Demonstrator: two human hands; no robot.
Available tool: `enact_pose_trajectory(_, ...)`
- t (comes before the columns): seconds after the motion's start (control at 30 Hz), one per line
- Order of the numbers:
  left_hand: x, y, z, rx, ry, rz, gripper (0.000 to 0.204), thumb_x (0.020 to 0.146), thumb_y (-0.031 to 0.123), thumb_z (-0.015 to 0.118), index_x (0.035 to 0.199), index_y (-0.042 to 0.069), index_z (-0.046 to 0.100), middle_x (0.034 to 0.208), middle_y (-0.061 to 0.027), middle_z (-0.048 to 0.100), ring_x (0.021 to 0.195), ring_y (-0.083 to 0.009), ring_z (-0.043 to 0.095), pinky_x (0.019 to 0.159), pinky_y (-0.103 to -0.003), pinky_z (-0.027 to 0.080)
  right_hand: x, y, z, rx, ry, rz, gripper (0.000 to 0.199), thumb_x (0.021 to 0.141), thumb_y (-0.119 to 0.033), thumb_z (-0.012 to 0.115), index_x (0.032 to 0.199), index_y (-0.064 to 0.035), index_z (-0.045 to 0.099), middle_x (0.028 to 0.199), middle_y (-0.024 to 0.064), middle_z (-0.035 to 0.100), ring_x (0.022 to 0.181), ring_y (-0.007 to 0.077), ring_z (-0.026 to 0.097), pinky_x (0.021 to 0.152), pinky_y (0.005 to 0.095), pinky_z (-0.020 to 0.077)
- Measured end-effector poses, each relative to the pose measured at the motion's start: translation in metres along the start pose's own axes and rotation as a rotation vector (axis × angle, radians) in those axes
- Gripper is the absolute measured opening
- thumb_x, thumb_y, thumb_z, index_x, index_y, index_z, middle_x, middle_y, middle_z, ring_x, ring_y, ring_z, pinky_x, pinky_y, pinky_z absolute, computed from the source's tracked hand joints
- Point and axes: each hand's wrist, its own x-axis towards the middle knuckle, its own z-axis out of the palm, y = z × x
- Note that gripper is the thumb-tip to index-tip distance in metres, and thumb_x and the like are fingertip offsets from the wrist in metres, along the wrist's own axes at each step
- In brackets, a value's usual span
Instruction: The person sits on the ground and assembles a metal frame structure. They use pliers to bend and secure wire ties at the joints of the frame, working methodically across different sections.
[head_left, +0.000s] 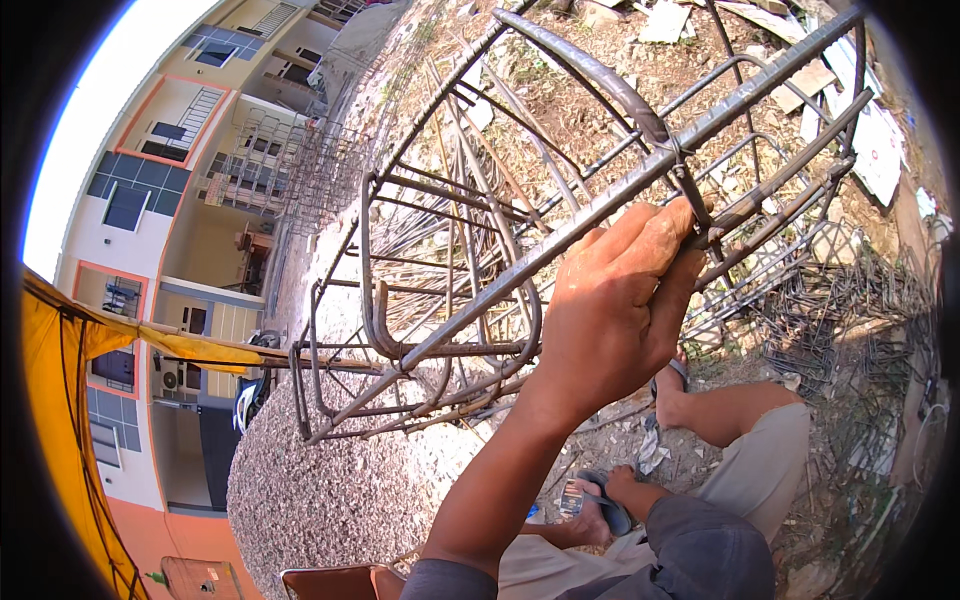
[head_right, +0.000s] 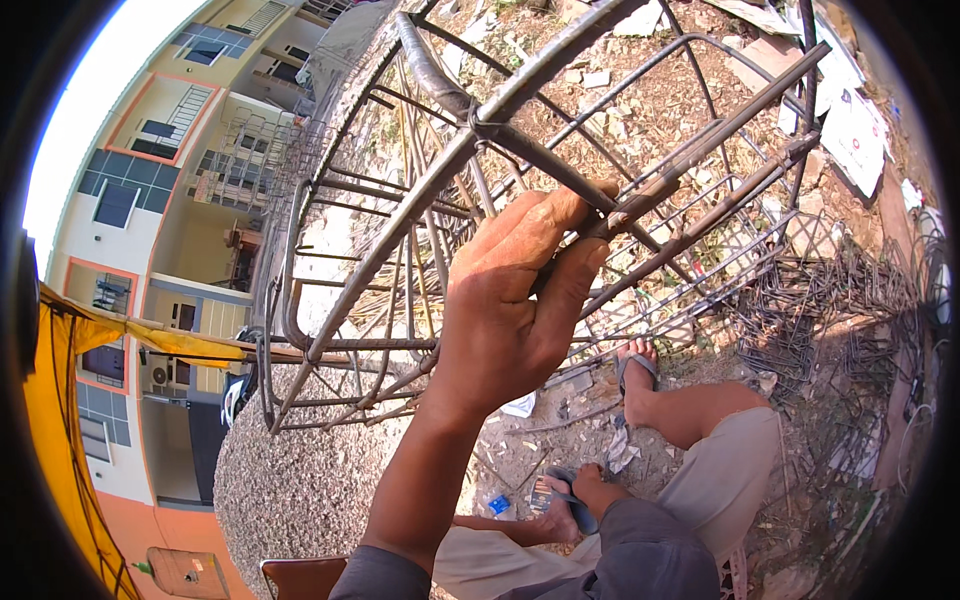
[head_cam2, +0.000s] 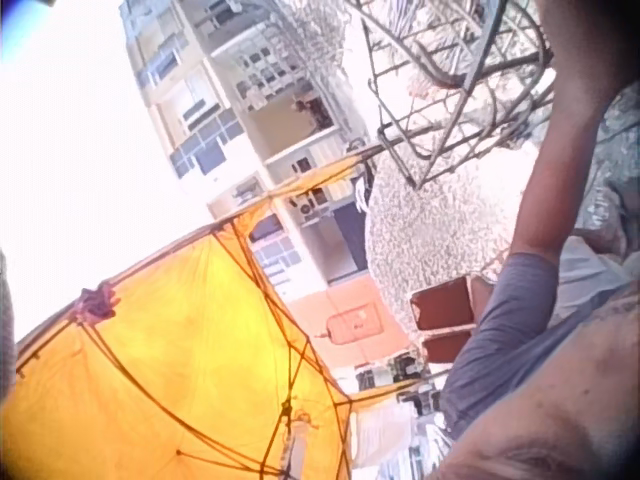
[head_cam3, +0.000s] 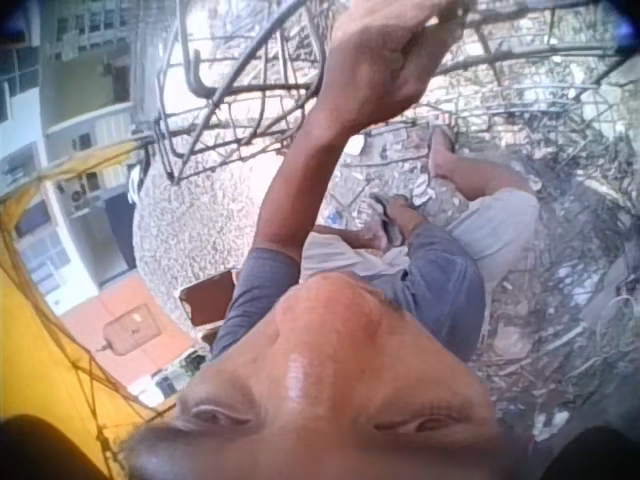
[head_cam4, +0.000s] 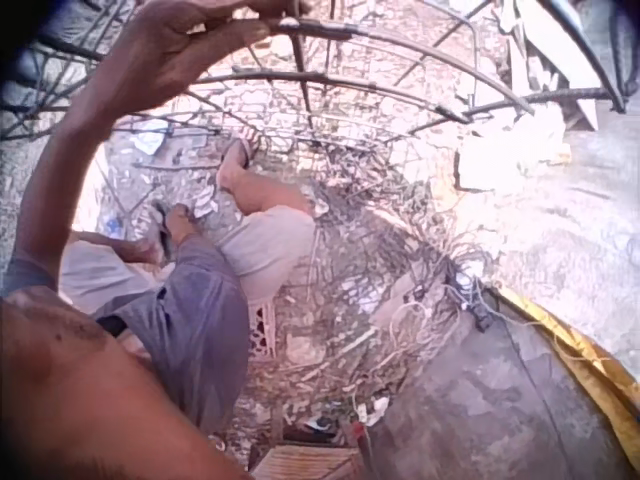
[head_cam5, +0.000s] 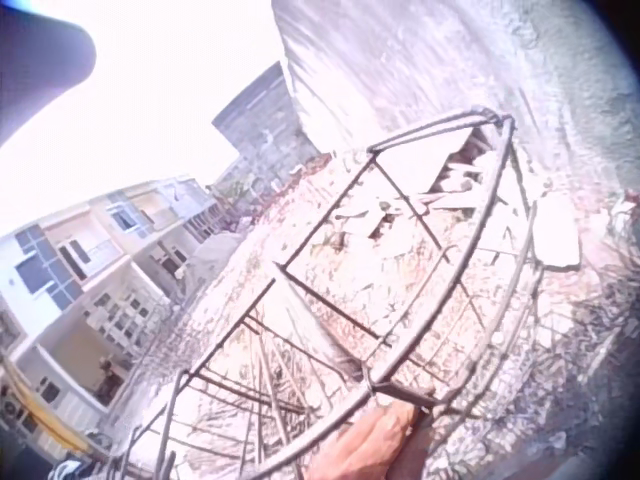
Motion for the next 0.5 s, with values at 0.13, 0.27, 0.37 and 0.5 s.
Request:
enact_pose_trajectory(0.13, -0.001, 0.003, -0.007, 0.05, -0.059, -0.095, 0.025, 0.093, 0.009, 0.069, 0.117, 0.002, 0.07, 0.104, -0.0155, 0.07, 0.09, -0.0358, 0.066, 0.081, -0.041, 0.052, 0.004, 0.0, -0.013, 0.024, -0.016, -0.009, 0.033, 0.091, -0.031, 0.066, 0.115, -0.0109, 0.078, 0.137, 0.0148, 0.061, 0.124, 0.0364, 0.058, 0.09, 0.0509, 0.0526)
enact_pose_trajectory(0.27, -0.005, 0.002, -0.002, -0.005, 0.0, -0.028, 0.028, 0.091, 0.008, 0.069, 0.119, 0.003, 0.068, 0.103, -0.0148, 0.069, 0.089, -0.0351, 0.066, 0.077, -0.041, 0.05, -0.001, 0.005, -0.013, 0.053, -0.025, 0.005, 0.034, 0.09, -0.032, 0.067, 0.114, -0.0105, 0.078, 0.135, 0.0156, 0.063, 0.122, 0.0365, 0.06, 0.09, 0.05, 0.0534)
enact_pose_trajectory(0.37, 0.0, 0.001, -0.001, 0.022, -0.013, -0.022, 0.027, 0.091, 0.006, 0.069, 0.118, 0.003, 0.068, 0.103, -0.0148, 0.069, 0.087, -0.0337, 0.066, 0.076, -0.04, 0.05, 0.0, 0.006, -0.014, 0.087, -0.028, 0.001, 0.034, 0.089, -0.032, 0.068, 0.114, -0.0102, 0.078, 0.134, 0.0162, 0.064, 0.121, 0.0366, 0.061, 0.09, 0.0494, 0.0541)
enact_pose_trajectory(0.5, 0.004, -0.004, 0.003, 0.022, 0.016, 0.056, 0.03, 0.092, 0.01, 0.069, 0.121, 0.003, 0.065, 0.098, -0.0141, 0.065, 0.084, -0.0357, 0.063, 0.074, -0.043, 0.049, 0.001, 0.007, -0.015, 0.152, -0.027, 0.014, 0.035, 0.088, -0.032, 0.07, 0.113, -0.0099, 0.078, 0.133, 0.017, 0.065, 0.12, 0.0368, 0.063, 0.089, 0.0485, 0.0549)
